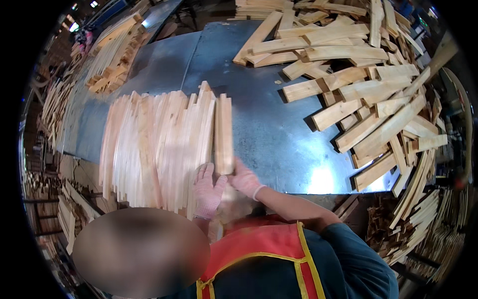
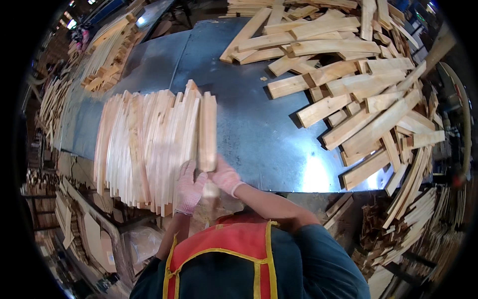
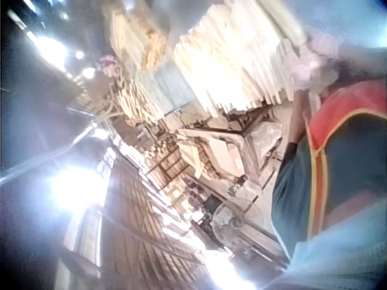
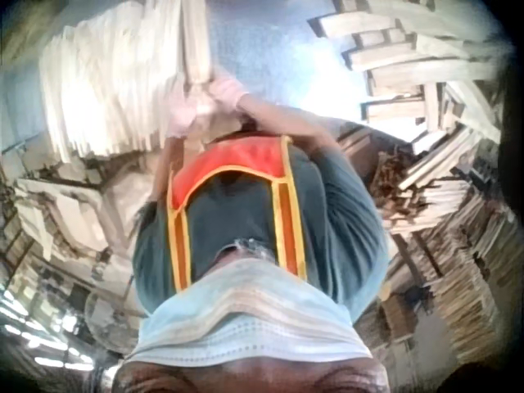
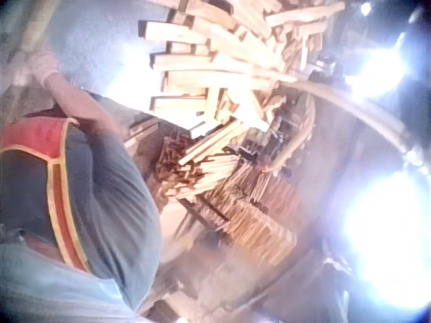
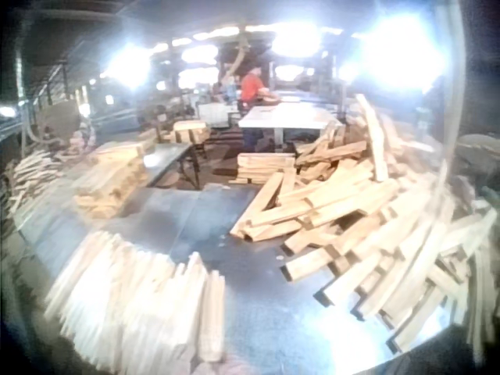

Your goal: The person sorts wooden planks on a metal table in a workshop. They pick up planks from a large pile, inspect them, and place them into a neat stack. Another person is visible in the background also handling wood.

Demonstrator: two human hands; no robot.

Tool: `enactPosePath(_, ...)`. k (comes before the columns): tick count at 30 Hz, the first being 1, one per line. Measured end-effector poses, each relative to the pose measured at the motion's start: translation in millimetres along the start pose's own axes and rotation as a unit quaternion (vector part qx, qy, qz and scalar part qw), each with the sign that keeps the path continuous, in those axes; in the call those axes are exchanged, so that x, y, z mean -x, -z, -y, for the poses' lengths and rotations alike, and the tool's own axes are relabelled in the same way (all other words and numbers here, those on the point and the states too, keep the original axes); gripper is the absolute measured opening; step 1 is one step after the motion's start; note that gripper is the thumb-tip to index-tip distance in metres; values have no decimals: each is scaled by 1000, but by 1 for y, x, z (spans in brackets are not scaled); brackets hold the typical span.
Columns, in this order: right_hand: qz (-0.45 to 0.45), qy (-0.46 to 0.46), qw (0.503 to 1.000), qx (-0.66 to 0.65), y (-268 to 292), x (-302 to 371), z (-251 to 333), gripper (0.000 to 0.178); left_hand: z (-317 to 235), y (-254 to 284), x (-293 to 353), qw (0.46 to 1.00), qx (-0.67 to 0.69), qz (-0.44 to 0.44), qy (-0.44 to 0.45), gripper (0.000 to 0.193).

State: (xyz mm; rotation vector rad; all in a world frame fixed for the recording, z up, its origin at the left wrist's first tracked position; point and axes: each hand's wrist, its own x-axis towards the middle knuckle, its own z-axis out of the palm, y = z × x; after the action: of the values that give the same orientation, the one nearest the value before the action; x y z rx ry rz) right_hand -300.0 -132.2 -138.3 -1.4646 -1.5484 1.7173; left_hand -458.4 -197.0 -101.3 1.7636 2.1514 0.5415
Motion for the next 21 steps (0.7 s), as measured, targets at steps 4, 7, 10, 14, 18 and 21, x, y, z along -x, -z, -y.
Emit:
enactPosePath(4, 174, 38, 979, 101, 18, -21, 14, 61, -14, -5, -14, 996, -64, 50, 23, 70)
enactPosePath(7, 114, 24, 986, -116, 107, 20, 7, 67, -17, 1, 2, 983, -174, 24, -50, 74)
enactPosePath(10, -163, 27, 983, -82, 230, 63, -17, 63, -36, -5, -5, 982, -179, 59, -27, 77)
enactPosePath(14, -661, 115, 733, -108, 425, 105, -110, 68, -86, -33, -15, 967, -226, 78, -92, 80)
enactPosePath(18, -659, -23, 724, -201, 548, 144, -157, 78, -151, -102, -29, 957, -161, 130, -203, 80)
enactPosePath(21, -552, -27, 755, -353, 584, 147, -154, 66, -233, -128, -41, 932, -95, 205, -282, 80)
